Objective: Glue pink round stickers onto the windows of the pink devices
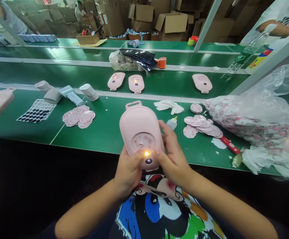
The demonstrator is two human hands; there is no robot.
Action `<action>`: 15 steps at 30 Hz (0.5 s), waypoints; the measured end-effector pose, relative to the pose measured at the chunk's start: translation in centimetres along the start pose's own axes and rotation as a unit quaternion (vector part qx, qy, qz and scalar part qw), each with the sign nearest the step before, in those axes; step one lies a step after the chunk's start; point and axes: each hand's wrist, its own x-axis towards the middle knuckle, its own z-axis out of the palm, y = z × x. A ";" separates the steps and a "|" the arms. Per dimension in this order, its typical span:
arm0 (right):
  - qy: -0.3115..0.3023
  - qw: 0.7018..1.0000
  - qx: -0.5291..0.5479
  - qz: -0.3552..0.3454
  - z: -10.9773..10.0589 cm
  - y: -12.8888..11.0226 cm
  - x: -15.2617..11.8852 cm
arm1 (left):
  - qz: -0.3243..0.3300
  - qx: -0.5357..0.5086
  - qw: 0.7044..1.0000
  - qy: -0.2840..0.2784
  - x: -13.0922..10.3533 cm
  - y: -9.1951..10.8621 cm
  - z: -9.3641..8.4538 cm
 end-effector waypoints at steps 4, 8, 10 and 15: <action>0.236 0.954 -0.171 -0.075 -2.7 4.5 1.6 | 0.010 -0.005 0.999 0.030 0.9 0.8 -1.1; 0.106 0.973 -0.195 0.065 -3.0 8.3 3.3 | -0.014 -0.018 0.999 0.035 1.8 1.0 -1.3; 0.077 0.980 -0.167 0.072 -2.3 8.7 3.7 | -0.030 -0.024 0.999 0.031 2.0 0.8 -1.1; 0.116 0.991 -0.071 0.004 -2.0 5.1 3.1 | 0.001 0.003 1.000 -0.016 1.9 0.6 -1.1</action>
